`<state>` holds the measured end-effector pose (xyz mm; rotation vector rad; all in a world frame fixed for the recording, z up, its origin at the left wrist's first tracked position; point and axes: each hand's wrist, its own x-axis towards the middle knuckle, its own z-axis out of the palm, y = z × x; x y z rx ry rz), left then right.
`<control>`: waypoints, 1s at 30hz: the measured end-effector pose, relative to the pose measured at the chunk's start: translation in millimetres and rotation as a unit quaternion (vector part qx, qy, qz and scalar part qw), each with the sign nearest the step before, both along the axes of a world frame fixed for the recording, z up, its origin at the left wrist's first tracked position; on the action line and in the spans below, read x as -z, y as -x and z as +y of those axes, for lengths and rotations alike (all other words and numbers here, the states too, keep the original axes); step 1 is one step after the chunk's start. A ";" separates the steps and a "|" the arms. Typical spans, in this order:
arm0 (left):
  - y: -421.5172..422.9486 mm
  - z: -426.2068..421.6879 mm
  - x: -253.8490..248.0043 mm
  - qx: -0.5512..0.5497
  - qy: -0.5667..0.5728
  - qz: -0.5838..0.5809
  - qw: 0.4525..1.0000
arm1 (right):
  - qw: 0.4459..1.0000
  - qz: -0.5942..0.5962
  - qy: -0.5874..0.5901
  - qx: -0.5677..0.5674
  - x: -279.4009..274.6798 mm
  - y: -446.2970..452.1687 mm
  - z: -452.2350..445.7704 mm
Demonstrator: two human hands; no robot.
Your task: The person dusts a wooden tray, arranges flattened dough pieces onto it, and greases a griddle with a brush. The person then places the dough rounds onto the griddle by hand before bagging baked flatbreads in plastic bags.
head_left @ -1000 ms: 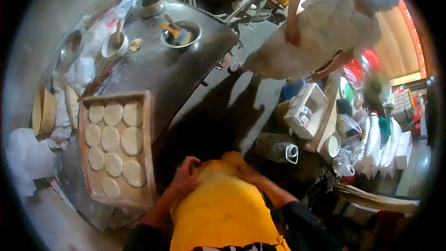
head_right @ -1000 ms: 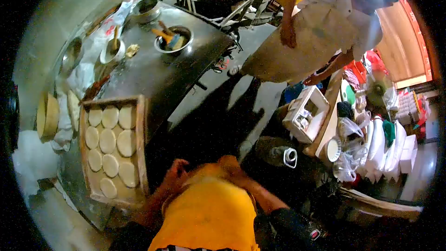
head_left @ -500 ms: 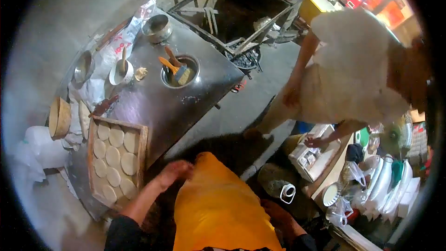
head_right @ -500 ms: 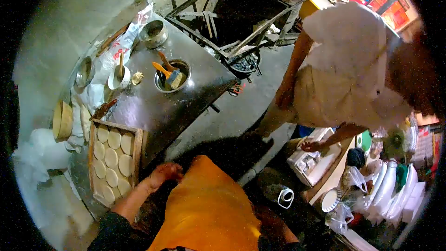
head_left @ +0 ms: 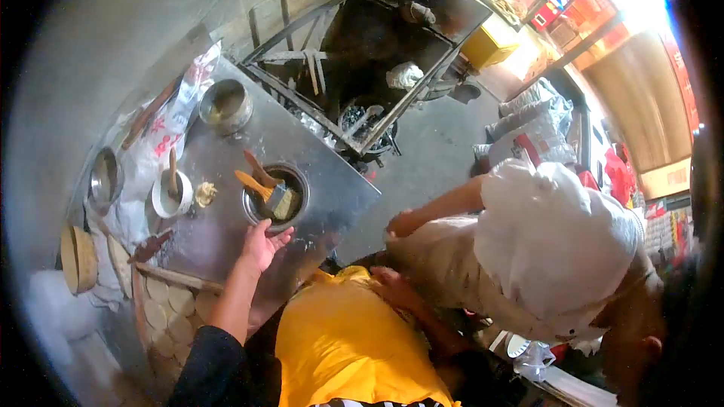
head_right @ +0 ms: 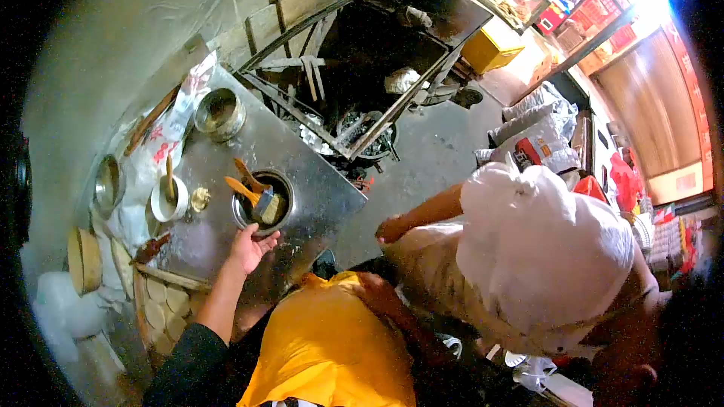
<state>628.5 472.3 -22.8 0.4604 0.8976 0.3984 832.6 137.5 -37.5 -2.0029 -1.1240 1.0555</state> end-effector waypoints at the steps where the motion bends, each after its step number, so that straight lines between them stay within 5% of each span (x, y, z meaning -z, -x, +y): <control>1: -2.9 6.2 6.4 0.012 0.009 -0.004 1.000 | 1.000 0.002 0.002 0.006 3.3 -5.4 21.5; 7: -22.0 16.0 -8.9 0.037 -0.024 0.044 0.998 | 0.998 -0.055 0.012 -0.009 -20.9 -38.1 125.5; 14: -62.3 0.6 -59.9 0.065 -0.068 0.087 0.992 | 0.973 0.112 -0.049 0.196 -46.8 -88.7 172.6; 18: -81.6 -5.3 -40.3 0.100 -0.091 0.097 0.986 | 0.925 0.258 -0.101 0.261 -65.9 -137.0 190.9; 20: -104.0 -10.7 -56.7 0.138 -0.014 0.019 0.990 | 0.924 0.268 -0.125 0.242 -84.4 -161.5 195.7; 23: -153.6 -23.2 -87.5 0.183 -0.056 0.060 0.980 | 0.938 0.233 -0.175 0.186 -120.4 -195.8 194.3; 27: -216.4 -43.0 -75.5 0.195 -0.081 0.109 0.971 | 0.941 0.274 -0.153 0.128 -132.5 -249.0 171.8; 30: -276.3 -58.8 -66.9 0.263 -0.094 0.043 0.959 | 0.959 0.231 -0.135 0.098 -134.9 -295.6 151.9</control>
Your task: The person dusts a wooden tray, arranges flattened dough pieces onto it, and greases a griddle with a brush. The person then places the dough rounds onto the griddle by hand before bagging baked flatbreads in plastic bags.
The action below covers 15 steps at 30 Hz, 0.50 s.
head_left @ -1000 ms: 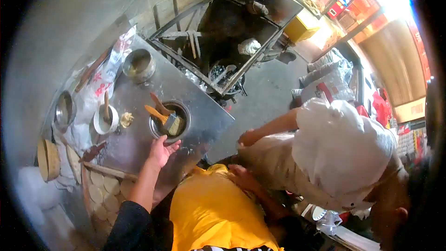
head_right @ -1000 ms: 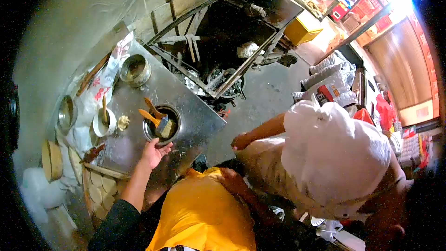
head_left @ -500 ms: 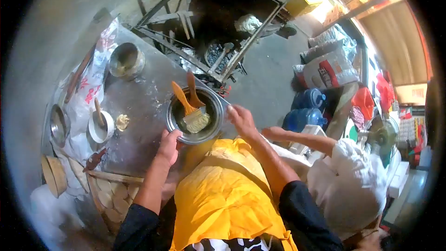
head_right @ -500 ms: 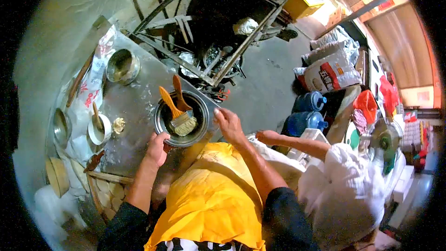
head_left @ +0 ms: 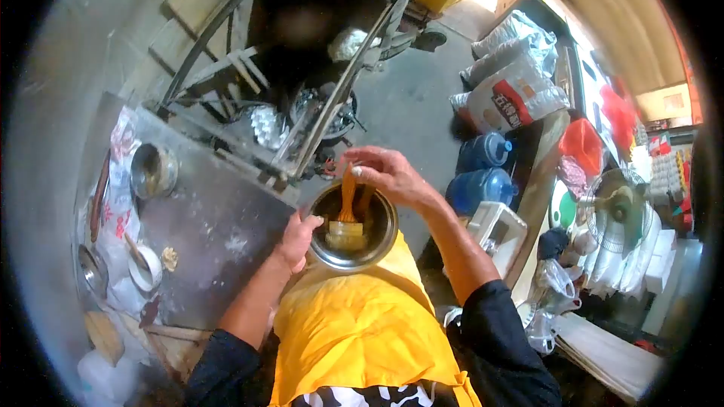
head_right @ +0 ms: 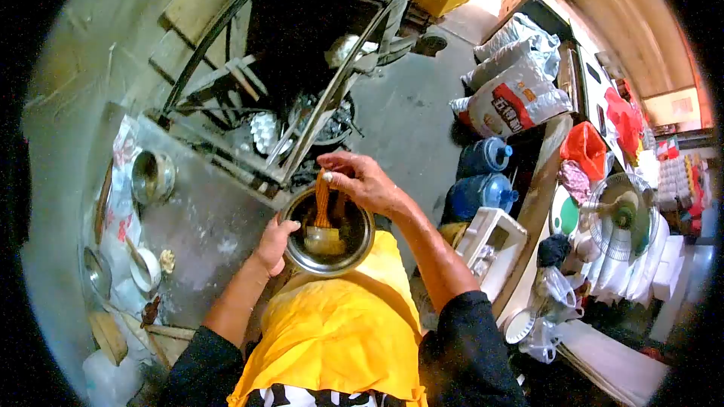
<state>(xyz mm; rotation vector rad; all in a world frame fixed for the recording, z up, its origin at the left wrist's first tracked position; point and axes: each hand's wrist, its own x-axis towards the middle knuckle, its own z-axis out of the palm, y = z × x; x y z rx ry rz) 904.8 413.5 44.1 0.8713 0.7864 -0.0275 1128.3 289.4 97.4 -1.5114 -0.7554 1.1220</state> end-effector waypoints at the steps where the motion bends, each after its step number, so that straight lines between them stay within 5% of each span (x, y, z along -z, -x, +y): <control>1: -23.9 -7.9 3.3 0.025 0.007 -0.012 1.000 | 1.000 -0.012 0.014 0.000 -2.0 -17.2 -5.0; 7: -173.3 -74.4 -1.4 0.092 0.084 -0.047 0.991 | 0.960 -0.262 -0.060 -0.079 -9.5 -135.9 -43.1; 15: -322.4 -114.3 -22.2 0.165 -0.037 -0.001 0.986 | 0.959 -0.269 0.080 0.030 -32.7 -282.7 -126.1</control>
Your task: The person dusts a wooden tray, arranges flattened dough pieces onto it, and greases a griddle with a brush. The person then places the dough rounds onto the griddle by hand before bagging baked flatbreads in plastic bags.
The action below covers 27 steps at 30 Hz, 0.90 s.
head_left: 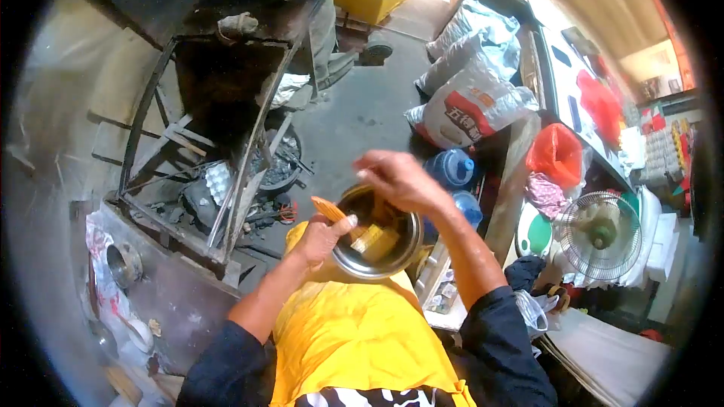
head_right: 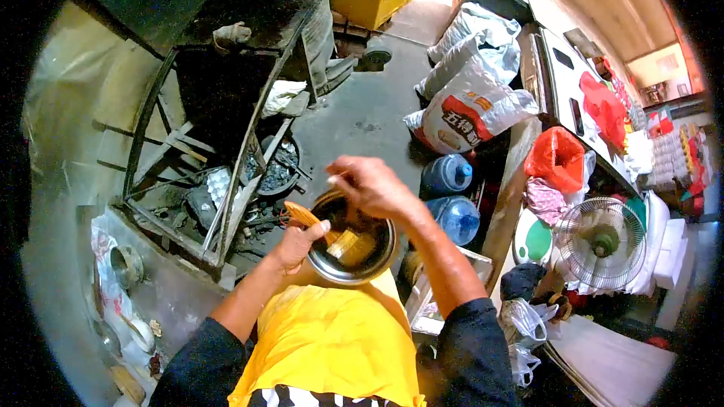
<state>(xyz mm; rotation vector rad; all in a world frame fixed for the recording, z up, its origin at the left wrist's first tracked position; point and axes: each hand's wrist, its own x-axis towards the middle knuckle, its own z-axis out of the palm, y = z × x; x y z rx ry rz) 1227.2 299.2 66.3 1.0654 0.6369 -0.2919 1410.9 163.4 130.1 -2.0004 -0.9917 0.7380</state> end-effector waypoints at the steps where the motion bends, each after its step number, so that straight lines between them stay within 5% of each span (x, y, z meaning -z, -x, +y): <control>1: -14.0 2.6 -5.4 -0.011 0.019 -0.012 1.000 | 0.999 0.006 -0.005 0.052 -3.1 -12.9 -9.0; 8: -99.0 46.6 35.6 -0.109 -0.020 -0.030 0.993 | 0.982 -0.045 -0.009 0.183 3.0 -82.2 -47.7; 14: -188.7 86.2 27.9 -0.111 0.004 -0.062 0.992 | 0.915 0.242 -0.176 0.271 5.5 -128.9 2.7; 20: -243.6 113.3 36.3 -0.114 -0.014 -0.065 0.991 | 0.911 0.121 -0.211 0.334 -6.1 -194.8 42.6; 27: -281.8 123.3 25.3 -0.064 0.012 -0.051 0.997 | 0.946 0.096 -0.177 0.252 6.9 -239.5 62.8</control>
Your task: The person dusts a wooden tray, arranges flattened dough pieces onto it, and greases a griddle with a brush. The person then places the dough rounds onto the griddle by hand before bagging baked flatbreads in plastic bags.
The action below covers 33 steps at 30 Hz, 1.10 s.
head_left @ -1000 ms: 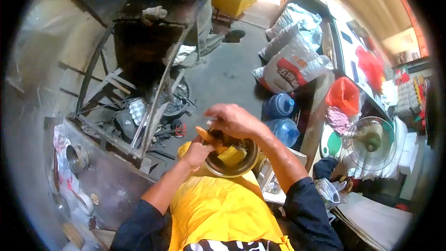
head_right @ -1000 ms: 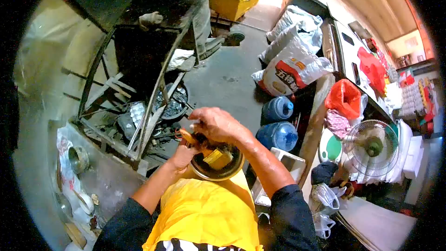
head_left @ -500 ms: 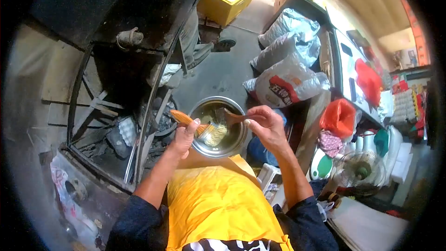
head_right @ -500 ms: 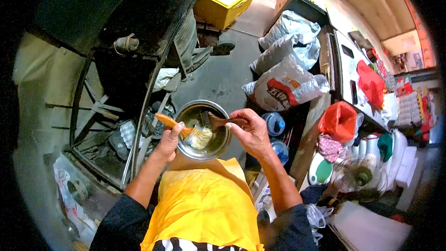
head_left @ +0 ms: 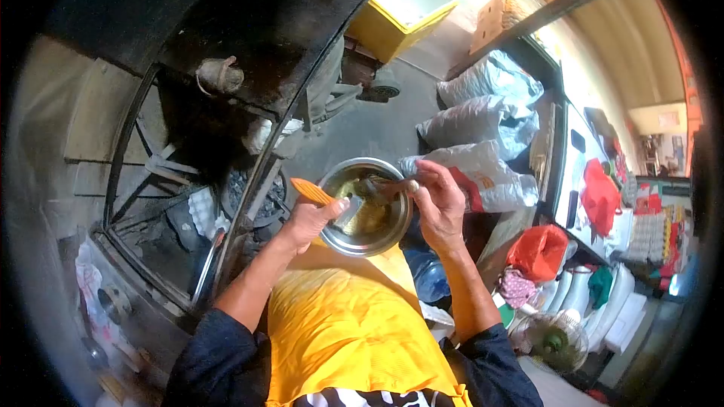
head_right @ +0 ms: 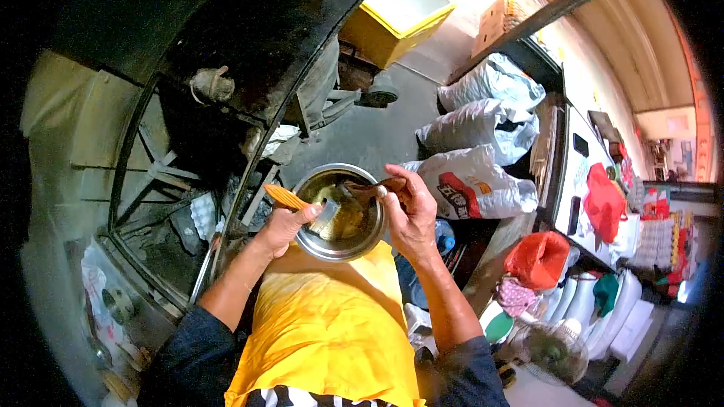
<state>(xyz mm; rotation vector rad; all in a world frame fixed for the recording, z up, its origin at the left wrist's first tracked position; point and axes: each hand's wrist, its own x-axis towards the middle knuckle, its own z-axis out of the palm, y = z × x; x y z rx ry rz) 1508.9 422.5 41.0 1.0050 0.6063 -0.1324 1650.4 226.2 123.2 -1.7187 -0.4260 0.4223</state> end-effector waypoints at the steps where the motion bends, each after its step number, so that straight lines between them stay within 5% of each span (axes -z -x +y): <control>1: -3.4 -2.4 -2.9 -0.008 -0.001 0.001 1.000 | 1.000 -0.015 0.005 -0.015 -3.9 -8.6 6.4; 4: -18.2 -17.9 -19.0 0.003 0.063 -0.017 0.998 | 0.995 -0.013 0.003 -0.101 -3.2 -37.5 27.6; 7: -41.1 -52.4 -9.5 -0.055 0.087 -0.111 0.988 | 0.943 0.084 0.072 -0.314 -7.2 -63.7 41.9; 8: -43.0 -60.6 -9.2 -0.044 0.071 -0.067 0.994 | 0.936 -0.011 0.065 -0.346 -12.5 -66.4 41.1; 9: -44.5 -71.6 -6.4 -0.061 0.040 -0.038 0.997 | 0.929 -0.122 0.077 -0.340 -14.3 -70.6 39.1; 15: -66.2 -126.8 -0.1 -0.124 0.029 0.074 0.989 | 0.843 -0.320 0.152 -0.405 -20.5 -85.8 10.7; 18: -78.4 -144.8 8.9 -0.191 0.065 0.052 0.978 | 0.844 -0.343 0.091 -0.401 -18.6 -86.9 -10.7; 23: -95.1 -154.8 1.9 -0.181 0.086 0.001 0.980 | 0.862 -0.323 0.147 -0.363 -12.2 -115.2 -10.6; 27: -107.7 -157.0 -4.7 -0.147 -0.012 0.036 0.988 | 0.797 -0.398 0.140 -0.431 -29.9 -116.1 8.2; 33: -127.4 -167.3 17.6 -0.204 0.101 0.038 0.973 | 0.804 -0.344 0.161 -0.458 -14.4 -121.2 3.1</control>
